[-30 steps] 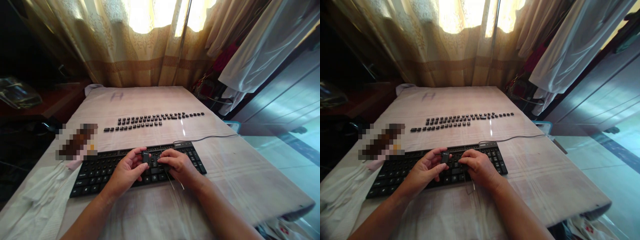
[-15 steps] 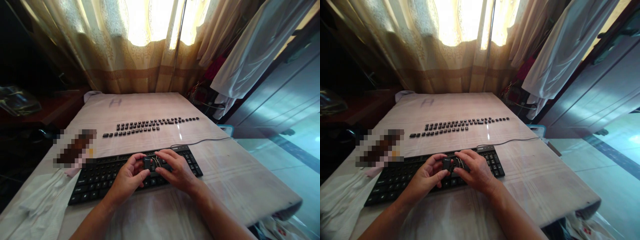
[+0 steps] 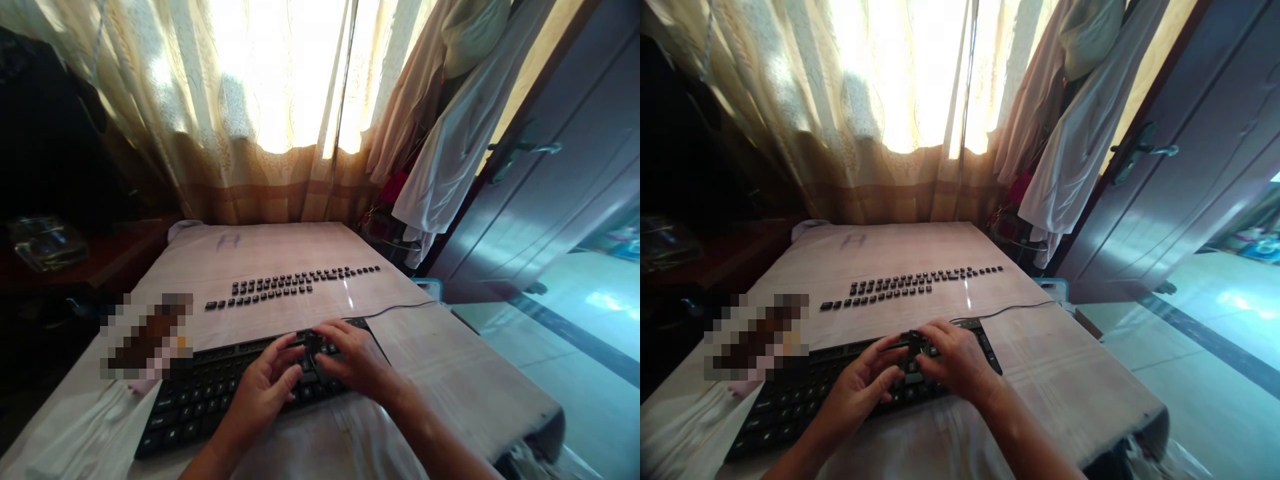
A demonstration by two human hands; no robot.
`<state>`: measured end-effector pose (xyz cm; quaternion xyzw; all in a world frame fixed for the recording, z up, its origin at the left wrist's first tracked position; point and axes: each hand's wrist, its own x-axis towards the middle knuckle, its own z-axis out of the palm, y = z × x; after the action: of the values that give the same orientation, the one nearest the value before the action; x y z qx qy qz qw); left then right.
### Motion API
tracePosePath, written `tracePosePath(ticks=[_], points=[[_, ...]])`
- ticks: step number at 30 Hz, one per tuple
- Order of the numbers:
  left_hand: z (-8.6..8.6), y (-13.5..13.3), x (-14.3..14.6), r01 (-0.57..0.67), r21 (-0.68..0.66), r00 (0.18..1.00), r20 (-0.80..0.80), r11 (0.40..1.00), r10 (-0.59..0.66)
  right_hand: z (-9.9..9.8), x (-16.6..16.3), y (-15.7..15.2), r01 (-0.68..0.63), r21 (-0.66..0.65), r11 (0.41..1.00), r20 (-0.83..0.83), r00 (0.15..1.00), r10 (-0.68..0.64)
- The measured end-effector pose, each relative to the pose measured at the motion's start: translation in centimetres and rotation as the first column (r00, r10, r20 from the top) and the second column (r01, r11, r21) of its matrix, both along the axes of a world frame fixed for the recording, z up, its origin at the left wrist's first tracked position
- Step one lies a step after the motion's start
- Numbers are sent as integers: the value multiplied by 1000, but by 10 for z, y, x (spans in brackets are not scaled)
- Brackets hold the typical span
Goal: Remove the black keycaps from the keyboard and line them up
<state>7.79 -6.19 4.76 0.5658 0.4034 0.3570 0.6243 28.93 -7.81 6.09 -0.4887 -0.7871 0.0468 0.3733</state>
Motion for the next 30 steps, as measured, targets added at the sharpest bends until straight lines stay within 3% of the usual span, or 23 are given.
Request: tracePosePath(ticks=[2, 5, 11, 15, 19, 30], points=[[-3, 8, -8, -120, 150, 990, -54, 981, 129, 3, 17, 21, 98, -51, 994, 20, 995, -97], [-12, 23, -22, -279, 378, 940, -83, 883, 332, 1, 45, 64, 258, -196, 946, 132, 963, -235], [-26, 34, -34, -330, 651, 849, -112, 684, 516, -17, 70, 134, 359, -315, 879, 285, 919, -273], [-27, 32, -32, -277, 741, 843, -118, 611, 525, -25, 71, 155, 357, -364, 860, 331, 913, -239], [-26, 32, -32, -243, 775, 841, -131, 583, 525, -29, 72, 163, 349, -392, 851, 367, 908, -204], [-21, 33, -32, -250, 777, 829, -137, 578, 542, -30, 71, 170, 338, -415, 845, 434, 889, -142]])
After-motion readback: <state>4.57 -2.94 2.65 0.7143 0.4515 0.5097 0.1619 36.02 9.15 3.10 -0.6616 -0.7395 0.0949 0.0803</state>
